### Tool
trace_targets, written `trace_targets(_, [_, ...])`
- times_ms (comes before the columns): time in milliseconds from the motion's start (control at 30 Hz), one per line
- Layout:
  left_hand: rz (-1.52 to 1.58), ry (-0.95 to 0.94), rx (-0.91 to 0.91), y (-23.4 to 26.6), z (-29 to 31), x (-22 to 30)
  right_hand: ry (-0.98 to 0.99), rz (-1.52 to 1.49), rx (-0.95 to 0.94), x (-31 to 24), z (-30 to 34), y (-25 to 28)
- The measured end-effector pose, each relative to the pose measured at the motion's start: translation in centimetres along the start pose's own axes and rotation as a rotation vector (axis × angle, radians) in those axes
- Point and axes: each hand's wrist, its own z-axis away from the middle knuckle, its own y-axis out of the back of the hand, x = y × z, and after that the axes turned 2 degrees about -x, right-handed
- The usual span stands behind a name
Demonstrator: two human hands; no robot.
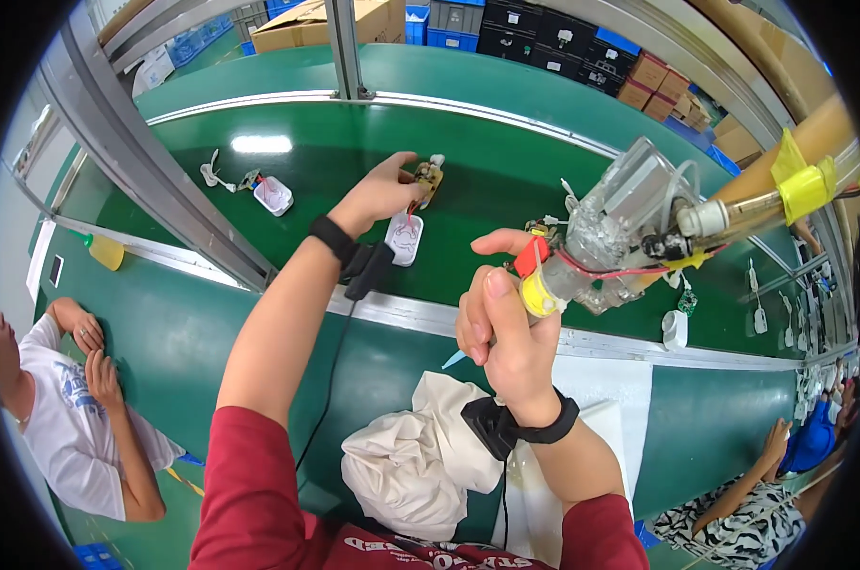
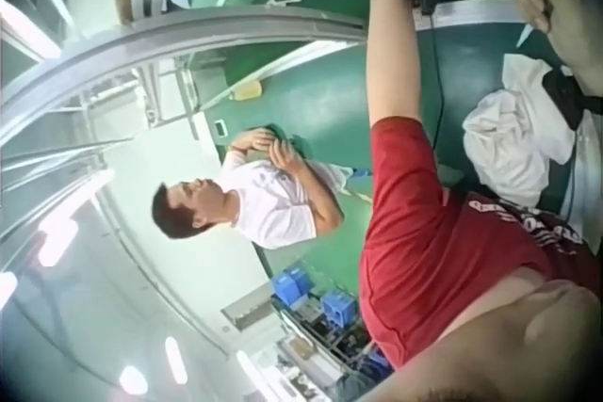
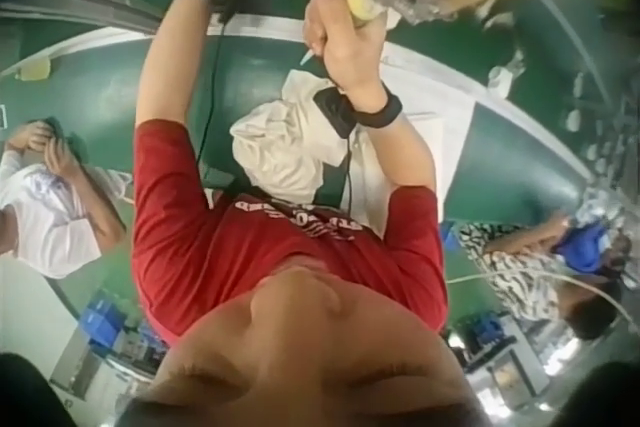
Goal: The person picks up a circuit board and a plastic housing, applies glue to the board using a dispenser, and presses the board into the housing. They then place the assembled unit onto the conveyor belt and repeat the process.
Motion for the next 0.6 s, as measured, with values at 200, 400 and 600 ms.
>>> trace_targets(200, [-0.574, -0.444, 0.462, -1.9, 4.9, -2.1, -0.004, -0.037, -0.018, 0.0, 0.0, -0.4])
trace_targets(400, [-0.279, -0.145, -0.121, -0.7, 21.7, 0.9, -0.021, -0.038, -0.077, 0.1, 0.7, -1.6])
trace_targets(600, [-0.192, 0.07, -0.296, -2.3, 32.8, -2.2, -0.086, -0.094, -0.214, 0.7, 2.7, -3.8])
